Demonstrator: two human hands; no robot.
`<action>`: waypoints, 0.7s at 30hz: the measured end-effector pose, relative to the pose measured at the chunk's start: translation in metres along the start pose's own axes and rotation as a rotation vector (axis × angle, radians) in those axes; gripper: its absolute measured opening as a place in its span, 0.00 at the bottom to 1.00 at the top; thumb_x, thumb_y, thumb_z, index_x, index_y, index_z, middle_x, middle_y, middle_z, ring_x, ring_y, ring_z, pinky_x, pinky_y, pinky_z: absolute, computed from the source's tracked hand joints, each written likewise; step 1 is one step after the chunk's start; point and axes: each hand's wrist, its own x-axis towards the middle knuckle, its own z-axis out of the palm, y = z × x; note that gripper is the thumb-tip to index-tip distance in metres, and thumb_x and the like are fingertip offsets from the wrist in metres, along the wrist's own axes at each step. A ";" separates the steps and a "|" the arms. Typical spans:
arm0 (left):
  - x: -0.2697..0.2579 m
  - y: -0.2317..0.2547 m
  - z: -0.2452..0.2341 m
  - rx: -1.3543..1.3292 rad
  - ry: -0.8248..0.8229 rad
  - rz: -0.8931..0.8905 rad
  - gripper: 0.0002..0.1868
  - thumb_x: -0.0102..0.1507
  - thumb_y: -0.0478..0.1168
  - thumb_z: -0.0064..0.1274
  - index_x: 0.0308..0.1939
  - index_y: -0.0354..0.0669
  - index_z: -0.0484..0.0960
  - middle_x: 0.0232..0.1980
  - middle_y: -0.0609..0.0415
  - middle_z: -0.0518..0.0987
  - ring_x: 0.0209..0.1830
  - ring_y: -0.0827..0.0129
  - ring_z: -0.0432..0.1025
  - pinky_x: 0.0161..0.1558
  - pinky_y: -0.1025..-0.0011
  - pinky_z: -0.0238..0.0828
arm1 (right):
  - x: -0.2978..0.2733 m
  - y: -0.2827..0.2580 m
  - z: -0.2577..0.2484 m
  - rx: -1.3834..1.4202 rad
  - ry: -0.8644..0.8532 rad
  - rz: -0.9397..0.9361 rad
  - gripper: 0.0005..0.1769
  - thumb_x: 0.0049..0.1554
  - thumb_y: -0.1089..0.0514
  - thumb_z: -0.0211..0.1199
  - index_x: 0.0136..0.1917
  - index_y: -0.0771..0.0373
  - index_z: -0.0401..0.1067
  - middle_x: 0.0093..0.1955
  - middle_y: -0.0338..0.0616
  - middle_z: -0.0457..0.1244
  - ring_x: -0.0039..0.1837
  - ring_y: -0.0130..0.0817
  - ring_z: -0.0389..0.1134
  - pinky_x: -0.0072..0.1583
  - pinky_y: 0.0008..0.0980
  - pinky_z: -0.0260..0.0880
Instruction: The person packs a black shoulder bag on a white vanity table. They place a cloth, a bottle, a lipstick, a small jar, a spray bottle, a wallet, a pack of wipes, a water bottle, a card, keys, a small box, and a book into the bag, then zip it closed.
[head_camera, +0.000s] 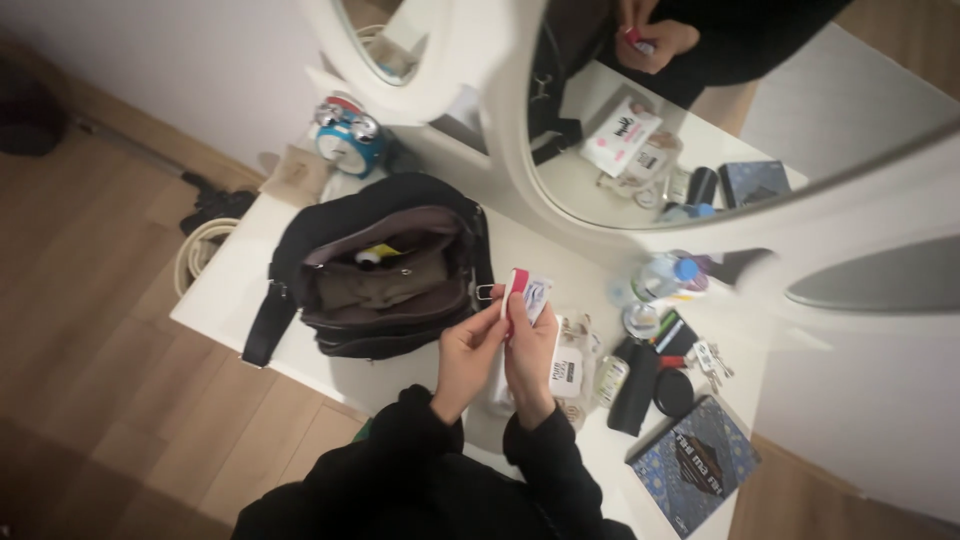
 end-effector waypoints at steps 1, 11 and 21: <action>-0.001 0.009 -0.006 0.044 -0.090 0.029 0.19 0.59 0.32 0.57 0.55 0.40 0.79 0.50 0.45 0.80 0.48 0.70 0.72 0.45 0.69 0.76 | 0.001 -0.001 0.005 0.008 -0.012 0.004 0.08 0.62 0.60 0.52 0.48 0.67 0.68 0.44 0.50 0.68 0.46 0.30 0.69 0.52 0.27 0.68; 0.094 0.083 -0.113 1.180 -0.225 0.417 0.10 0.64 0.40 0.49 0.43 0.46 0.85 0.39 0.56 0.83 0.39 0.63 0.79 0.40 0.73 0.75 | 0.078 -0.006 0.046 -0.233 -0.725 -0.250 0.12 0.58 0.64 0.58 0.54 0.73 0.69 0.49 0.59 0.68 0.49 0.42 0.72 0.48 0.36 0.74; 0.129 0.042 -0.130 1.583 -0.335 0.227 0.24 0.56 0.43 0.59 0.54 0.38 0.75 0.50 0.42 0.77 0.37 0.43 0.77 0.35 0.55 0.78 | 0.104 -0.013 0.091 -0.657 -1.031 -0.662 0.13 0.58 0.64 0.58 0.57 0.65 0.70 0.54 0.53 0.67 0.57 0.49 0.68 0.58 0.44 0.67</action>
